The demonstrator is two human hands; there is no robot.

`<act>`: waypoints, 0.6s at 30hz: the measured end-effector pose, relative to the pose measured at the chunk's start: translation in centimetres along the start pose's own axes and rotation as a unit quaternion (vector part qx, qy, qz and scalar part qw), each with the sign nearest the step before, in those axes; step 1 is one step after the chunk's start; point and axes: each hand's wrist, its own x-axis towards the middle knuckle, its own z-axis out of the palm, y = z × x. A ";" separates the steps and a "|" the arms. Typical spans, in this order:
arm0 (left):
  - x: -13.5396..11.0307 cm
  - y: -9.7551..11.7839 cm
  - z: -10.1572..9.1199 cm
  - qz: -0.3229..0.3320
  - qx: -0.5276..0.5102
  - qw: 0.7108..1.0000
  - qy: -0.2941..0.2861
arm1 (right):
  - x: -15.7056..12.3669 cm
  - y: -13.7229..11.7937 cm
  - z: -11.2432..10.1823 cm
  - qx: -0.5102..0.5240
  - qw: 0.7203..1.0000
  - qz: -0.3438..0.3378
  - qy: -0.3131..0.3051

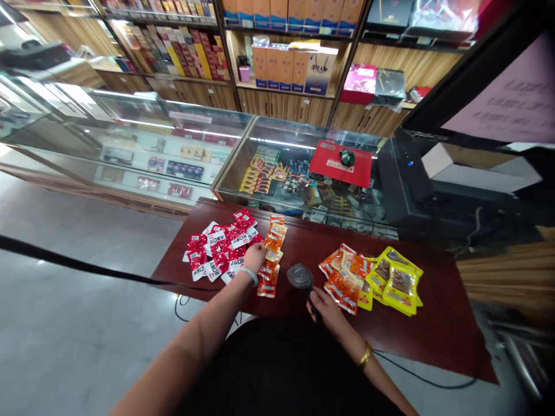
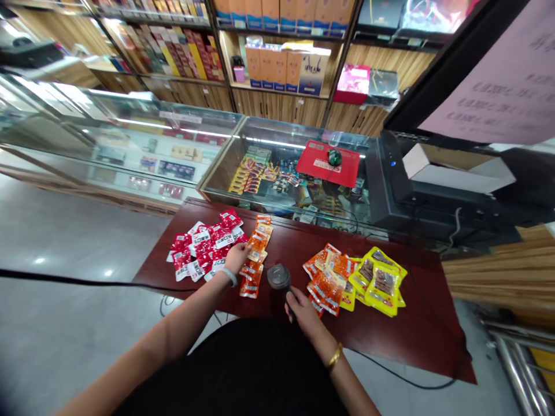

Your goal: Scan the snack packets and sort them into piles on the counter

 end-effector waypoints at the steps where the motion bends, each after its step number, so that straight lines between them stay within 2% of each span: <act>1: 0.1 0.1 -0.4 0.000 0.035 0.999 -0.005 | -0.2 -0.1 -0.1 0.007 1.000 0.000 0.009; 5: -0.2 0.5 -2.2 0.053 0.173 0.983 -0.018 | -1.1 0.0 -1.2 0.051 0.998 0.001 0.045; 8: -0.3 1.7 -3.0 0.124 0.257 0.957 0.055 | -1.6 0.5 -2.4 0.086 0.994 -0.003 0.068; 10: -0.4 3.4 -2.2 0.177 0.266 0.944 0.081 | -1.9 0.9 -3.3 0.103 0.991 -0.006 0.084; 11: -0.4 4.5 -1.2 0.202 0.254 0.943 0.071 | -2.0 1.2 -3.7 0.110 0.990 -0.008 0.093; 13: -1.0 7.0 1.7 0.242 0.216 0.946 0.008 | -2.5 1.7 -4.7 0.123 0.986 -0.006 0.112; 16: -2.9 10.3 7.9 0.305 0.177 0.927 -0.129 | -3.3 2.4 -6.2 0.141 0.981 -0.001 0.135; 18: -4.8 11.6 11.8 0.321 0.187 0.913 -0.168 | -4.0 2.8 -7.2 0.145 0.978 -0.006 0.150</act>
